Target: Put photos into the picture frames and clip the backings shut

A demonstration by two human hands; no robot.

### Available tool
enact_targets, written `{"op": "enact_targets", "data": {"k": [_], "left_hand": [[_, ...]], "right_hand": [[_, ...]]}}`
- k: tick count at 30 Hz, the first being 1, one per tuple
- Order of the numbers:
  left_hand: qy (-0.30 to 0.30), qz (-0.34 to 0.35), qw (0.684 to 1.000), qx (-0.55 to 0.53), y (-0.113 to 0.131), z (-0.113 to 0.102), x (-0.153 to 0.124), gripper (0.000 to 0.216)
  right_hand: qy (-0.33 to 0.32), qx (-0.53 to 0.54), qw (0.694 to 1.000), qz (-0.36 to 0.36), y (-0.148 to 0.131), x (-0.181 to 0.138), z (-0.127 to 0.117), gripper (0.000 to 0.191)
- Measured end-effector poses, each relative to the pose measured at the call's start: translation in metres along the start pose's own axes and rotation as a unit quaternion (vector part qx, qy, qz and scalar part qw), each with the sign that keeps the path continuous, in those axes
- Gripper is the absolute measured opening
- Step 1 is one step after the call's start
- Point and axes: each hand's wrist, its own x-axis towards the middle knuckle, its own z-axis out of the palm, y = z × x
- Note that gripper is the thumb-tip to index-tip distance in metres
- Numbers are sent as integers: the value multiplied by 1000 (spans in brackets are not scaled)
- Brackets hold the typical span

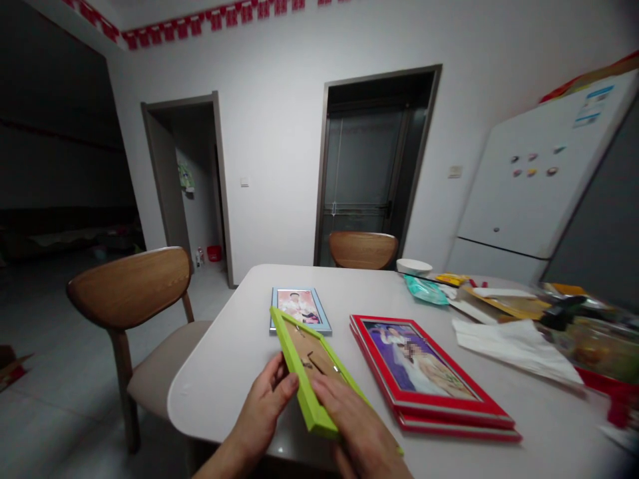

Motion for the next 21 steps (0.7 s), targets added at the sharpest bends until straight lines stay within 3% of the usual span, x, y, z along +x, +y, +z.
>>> {"op": "enact_targets", "data": {"k": [4, 7, 10, 13, 16, 21], "left_hand": [[21, -10, 999, 38, -19, -20, -11, 59], [43, -17, 984, 171, -35, -30, -13, 62], [58, -35, 944, 324, -46, -36, -15, 63], [58, -24, 904, 422, -52, -38, -19, 59], [36, -27, 883, 468, -54, -40, -22, 61], [27, -43, 873, 485, -52, -38, -20, 68]], "right_hand": [[-33, -95, 994, -32, 3, -16, 34, 58], [-50, -152, 984, -79, 5, -21, 53, 50], [-62, -177, 979, -81, -2, -18, 63, 39], [-120, -119, 986, -18, -13, -9, 60, 36], [-176, -3, 982, 64, -13, 5, 41, 31], [-163, -10, 960, 226, 27, 22, 7, 30]]}}
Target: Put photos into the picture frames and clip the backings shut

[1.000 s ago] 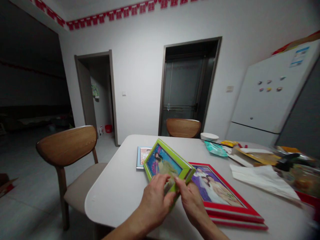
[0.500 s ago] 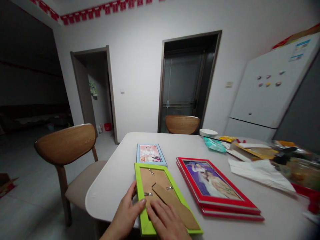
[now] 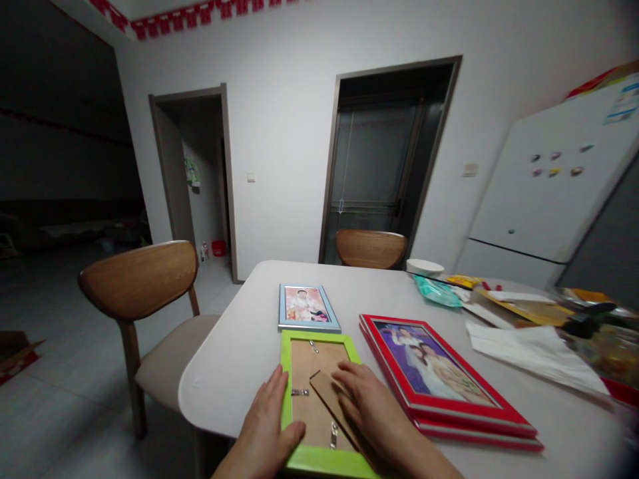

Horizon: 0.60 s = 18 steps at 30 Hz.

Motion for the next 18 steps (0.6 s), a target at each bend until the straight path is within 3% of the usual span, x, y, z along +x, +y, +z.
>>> {"op": "enact_targets", "data": {"k": [5, 14, 18], "left_hand": [[-19, 18, 1000, 2, 4, -3, 2, 68], [18, 39, 999, -6, 1, 0, 3, 63], [20, 40, 999, 1, 1, 1, 4, 63]], "right_hand": [[-43, -24, 999, 6, 24, 15, -6, 26], [-18, -56, 997, 42, 23, 21, -2, 25], [-39, -53, 998, 12, 29, 24, -8, 27]]}}
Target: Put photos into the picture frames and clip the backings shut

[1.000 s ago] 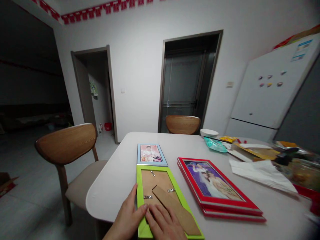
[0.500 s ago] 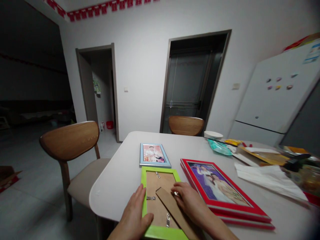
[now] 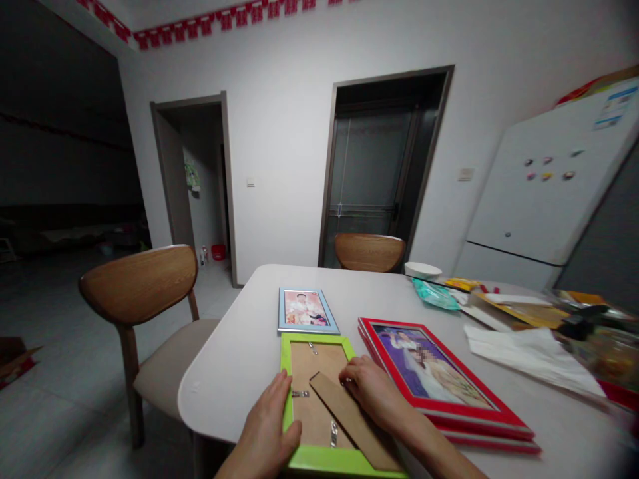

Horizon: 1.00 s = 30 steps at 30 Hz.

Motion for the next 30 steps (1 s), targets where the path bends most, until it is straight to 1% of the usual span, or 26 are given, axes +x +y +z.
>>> {"op": "enact_targets", "data": {"k": [2, 4, 9, 12, 15, 18, 23, 26, 30], "left_hand": [[-9, -4, 1000, 8, 2, -2, 0, 63], [-16, -3, 1000, 16, 4, -3, 0, 63], [-16, -4, 1000, 10, 6, -4, -3, 63], [-8, -8, 1000, 10, 5, -2, -6, 62], [-11, -9, 1000, 18, 4, 0, -6, 61], [-10, 3, 1000, 25, 3, 2, -5, 61], [-15, 21, 999, 29, 3, 4, -3, 60], [-5, 28, 999, 33, 2, 5, -2, 60], [4, 29, 999, 27, 4, 5, -3, 59]], "right_hand": [[-21, -9, 1000, -13, 4, 3, -2, 26], [-25, -21, 999, -2, 7, 5, -1, 25], [-3, -27, 999, 34, 10, 8, 8, 26], [4, -29, 999, 29, 8, 8, 8, 27], [23, -27, 999, 19, -1, 14, 8, 28], [34, -14, 999, 14, -10, 29, 16, 28], [49, -16, 996, 70, -11, 54, 37, 27], [50, -18, 994, 94, -9, 59, 45, 26], [43, -12, 995, 88, -10, 60, 46, 25]]}}
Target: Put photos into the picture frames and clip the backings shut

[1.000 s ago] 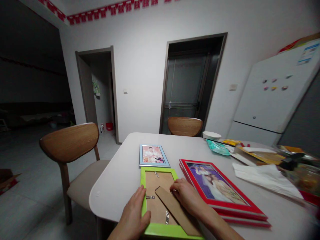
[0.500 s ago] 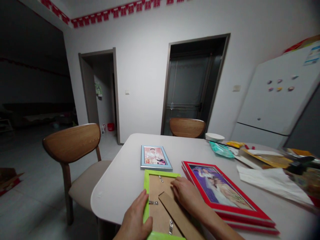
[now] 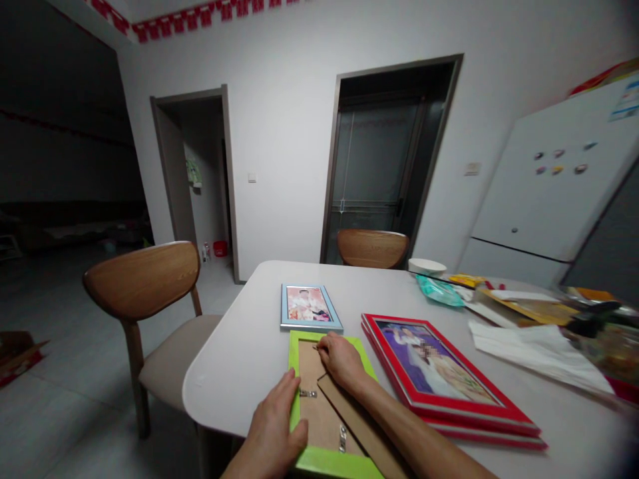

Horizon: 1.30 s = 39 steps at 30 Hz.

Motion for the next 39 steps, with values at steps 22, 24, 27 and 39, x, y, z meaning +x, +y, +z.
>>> {"op": "enact_targets", "data": {"k": [22, 24, 27, 39], "left_hand": [[-8, -2, 1000, 15, -2, 8, -2, 60], [-10, -4, 1000, 12, -1, 8, -2, 60], [-9, -2, 1000, 6, 0, 7, -2, 60], [-3, -6, 1000, 2, -1, 5, -1, 59]], "right_hand": [[-18, 92, 988, -127, -32, -50, -23, 16], [-26, 97, 985, -143, -34, -53, -25, 14], [-21, 91, 988, -123, -39, -53, -26, 14], [-234, 190, 946, -120, -8, -76, -71, 37]]}}
